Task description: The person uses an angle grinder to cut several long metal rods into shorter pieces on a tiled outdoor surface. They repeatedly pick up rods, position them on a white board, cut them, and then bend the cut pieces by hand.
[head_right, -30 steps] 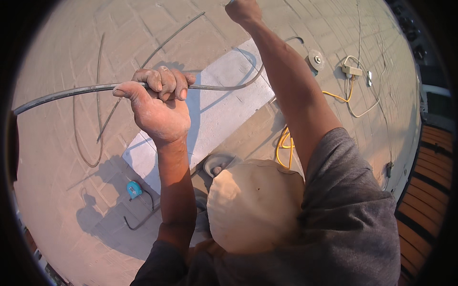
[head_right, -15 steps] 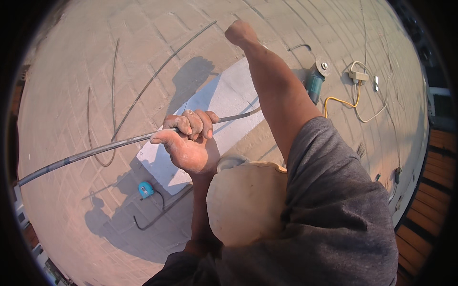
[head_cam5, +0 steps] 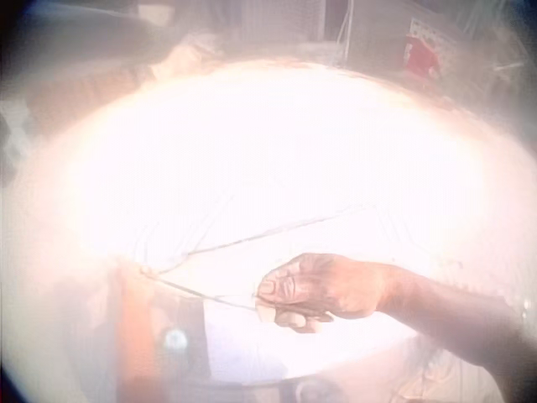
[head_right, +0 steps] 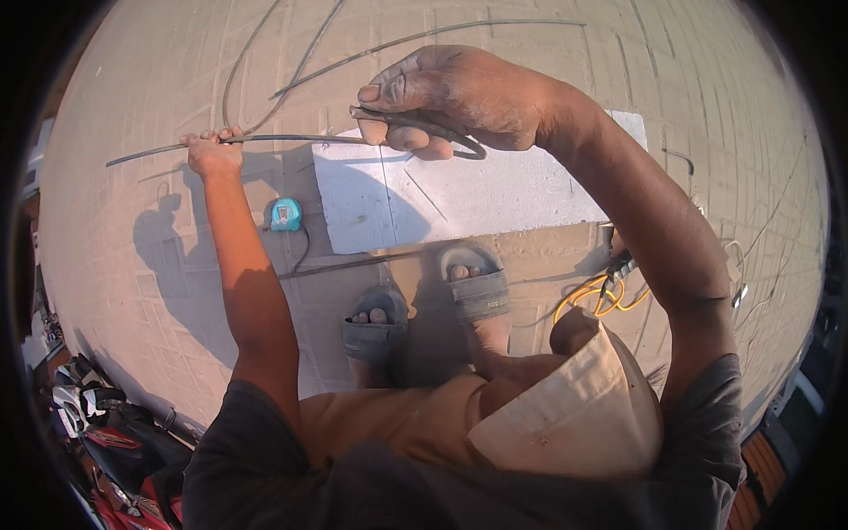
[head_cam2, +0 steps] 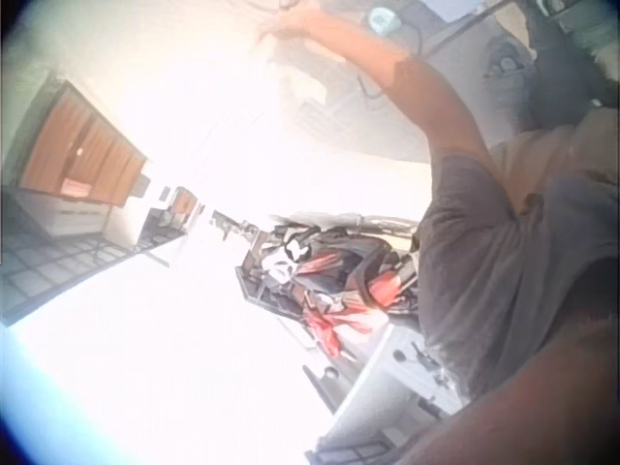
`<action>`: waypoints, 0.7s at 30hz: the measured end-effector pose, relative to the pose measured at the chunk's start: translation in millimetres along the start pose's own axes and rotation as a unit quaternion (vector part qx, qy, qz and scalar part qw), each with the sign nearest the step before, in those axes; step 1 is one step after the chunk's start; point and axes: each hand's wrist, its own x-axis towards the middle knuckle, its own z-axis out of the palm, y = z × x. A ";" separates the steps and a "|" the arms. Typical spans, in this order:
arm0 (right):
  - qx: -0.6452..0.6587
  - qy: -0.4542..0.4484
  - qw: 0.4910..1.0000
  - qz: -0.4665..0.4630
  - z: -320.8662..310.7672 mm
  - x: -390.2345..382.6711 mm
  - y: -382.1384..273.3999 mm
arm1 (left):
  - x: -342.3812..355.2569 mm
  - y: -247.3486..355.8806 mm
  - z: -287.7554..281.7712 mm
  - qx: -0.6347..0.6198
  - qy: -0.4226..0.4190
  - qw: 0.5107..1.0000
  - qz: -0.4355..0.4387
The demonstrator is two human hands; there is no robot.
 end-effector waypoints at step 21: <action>-0.085 -0.132 0.987 0.033 219.1 166.3 20.1 | 126.7 -4.0 -277.0 0.689 0.379 0.616 0.033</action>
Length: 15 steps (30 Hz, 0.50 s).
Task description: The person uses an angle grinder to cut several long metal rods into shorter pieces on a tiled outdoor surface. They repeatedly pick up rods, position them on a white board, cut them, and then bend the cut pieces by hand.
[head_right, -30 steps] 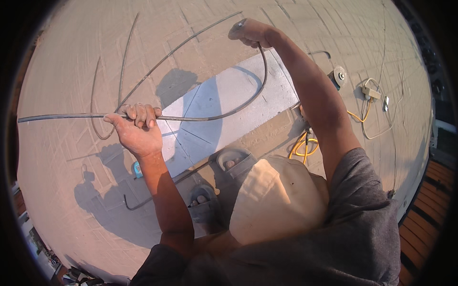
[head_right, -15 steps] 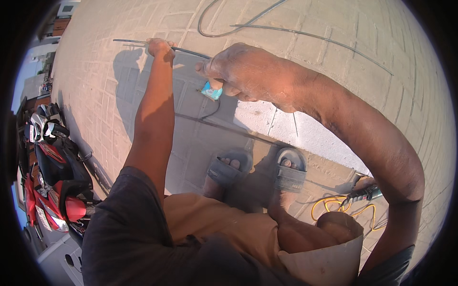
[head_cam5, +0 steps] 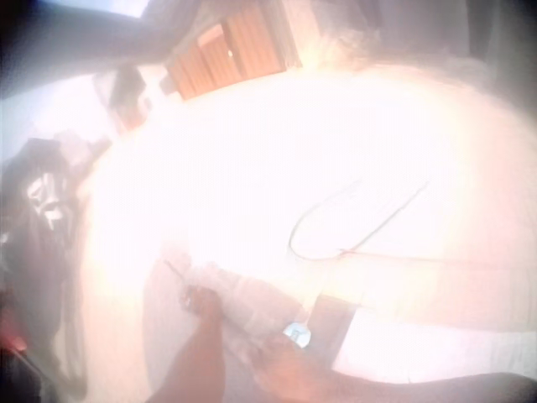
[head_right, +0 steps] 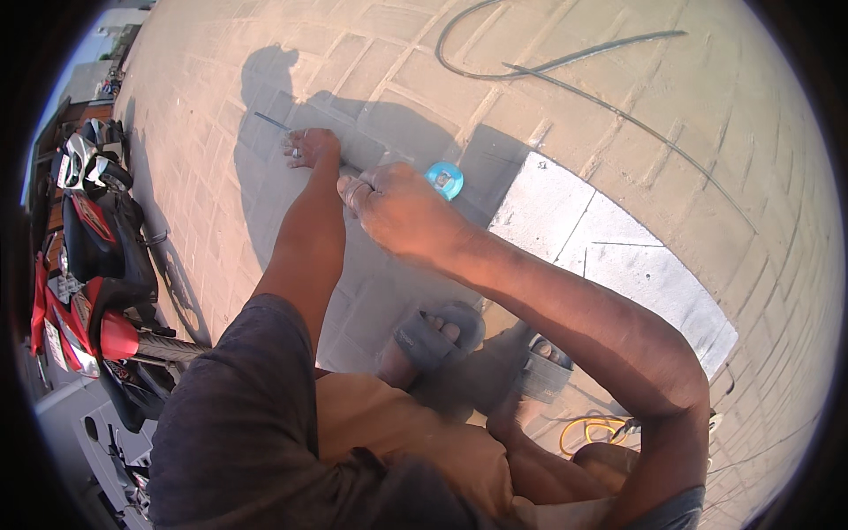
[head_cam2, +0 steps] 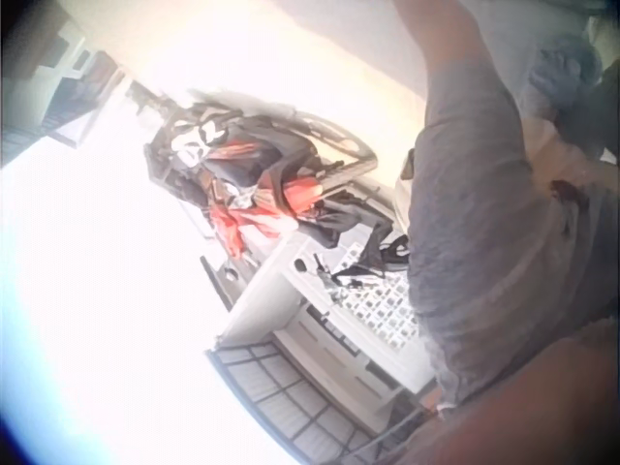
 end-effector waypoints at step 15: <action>-0.048 -0.050 0.996 0.050 5.1 -35.6 -16.1 | -6.7 -11.7 18.1 -0.007 -0.028 0.998 0.047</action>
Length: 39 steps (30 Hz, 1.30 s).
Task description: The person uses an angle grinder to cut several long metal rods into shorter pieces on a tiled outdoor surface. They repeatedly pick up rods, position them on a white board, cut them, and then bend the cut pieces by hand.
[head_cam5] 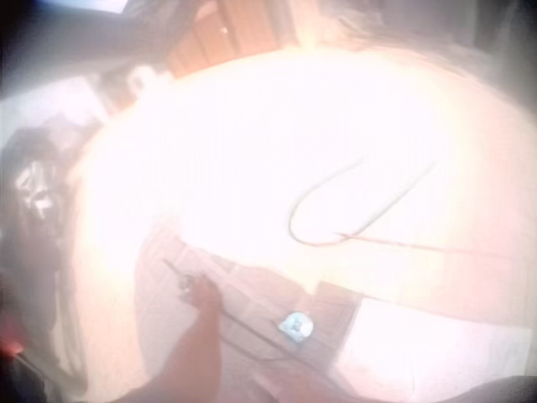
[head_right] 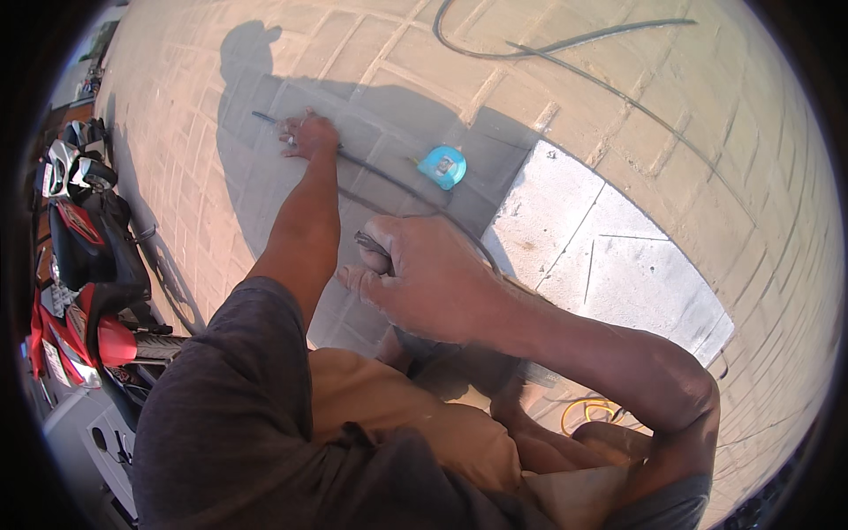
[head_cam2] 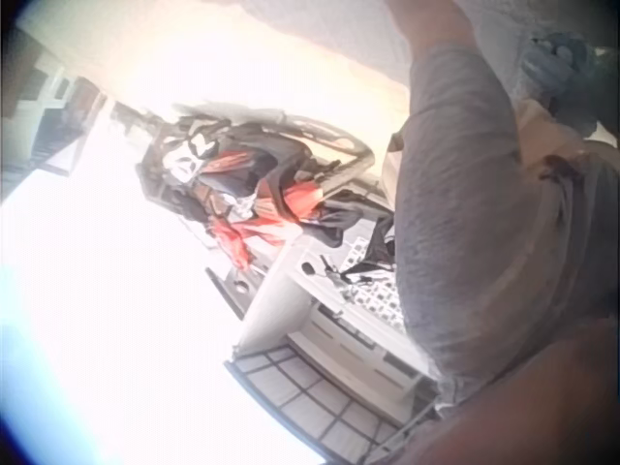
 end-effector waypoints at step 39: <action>0.010 0.637 0.766 -0.080 -332.9 -97.7 135.0 | 150.4 0.4 -34.4 -0.687 -0.122 0.704 -0.132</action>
